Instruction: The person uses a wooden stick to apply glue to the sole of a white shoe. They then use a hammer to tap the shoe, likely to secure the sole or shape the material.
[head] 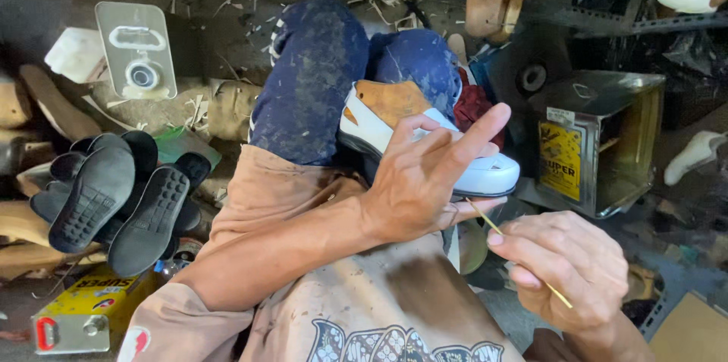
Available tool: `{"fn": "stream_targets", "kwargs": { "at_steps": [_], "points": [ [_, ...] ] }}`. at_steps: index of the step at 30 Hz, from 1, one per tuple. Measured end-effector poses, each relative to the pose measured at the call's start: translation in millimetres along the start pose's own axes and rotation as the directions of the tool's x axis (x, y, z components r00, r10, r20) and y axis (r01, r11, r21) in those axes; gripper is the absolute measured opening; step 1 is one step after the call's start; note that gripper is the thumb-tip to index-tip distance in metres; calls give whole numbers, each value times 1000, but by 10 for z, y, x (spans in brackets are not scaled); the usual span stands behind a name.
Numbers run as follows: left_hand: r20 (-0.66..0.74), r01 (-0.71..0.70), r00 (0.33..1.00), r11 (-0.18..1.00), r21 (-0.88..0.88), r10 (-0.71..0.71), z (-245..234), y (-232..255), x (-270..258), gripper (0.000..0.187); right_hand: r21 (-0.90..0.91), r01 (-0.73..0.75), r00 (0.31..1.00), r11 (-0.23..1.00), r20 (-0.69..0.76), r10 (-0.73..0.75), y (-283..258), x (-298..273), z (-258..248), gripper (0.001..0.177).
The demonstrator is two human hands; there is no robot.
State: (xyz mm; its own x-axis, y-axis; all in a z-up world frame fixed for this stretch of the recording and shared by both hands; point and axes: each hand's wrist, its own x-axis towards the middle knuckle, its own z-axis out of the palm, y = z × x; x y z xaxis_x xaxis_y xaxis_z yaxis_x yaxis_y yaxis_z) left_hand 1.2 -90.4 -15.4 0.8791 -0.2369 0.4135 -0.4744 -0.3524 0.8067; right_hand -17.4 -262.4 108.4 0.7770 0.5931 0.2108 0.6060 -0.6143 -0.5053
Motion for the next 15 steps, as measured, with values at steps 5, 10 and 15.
{"fn": "stream_targets", "kwargs": {
  "at_steps": [5,10,15],
  "points": [
    [10,-13,1000,1000,-23,13,16,2,-2,77,-8,60,994,998,94,-59,49,130,95,32],
    [14,-14,1000,1000,2,14,9,6,12,85,-96,116,983,989,154,-101,38,131,-34,26],
    [-2,-29,1000,999,25,29,2,3,27,83,-94,99,982,991,171,-82,60,136,-57,25]
  ]
}}
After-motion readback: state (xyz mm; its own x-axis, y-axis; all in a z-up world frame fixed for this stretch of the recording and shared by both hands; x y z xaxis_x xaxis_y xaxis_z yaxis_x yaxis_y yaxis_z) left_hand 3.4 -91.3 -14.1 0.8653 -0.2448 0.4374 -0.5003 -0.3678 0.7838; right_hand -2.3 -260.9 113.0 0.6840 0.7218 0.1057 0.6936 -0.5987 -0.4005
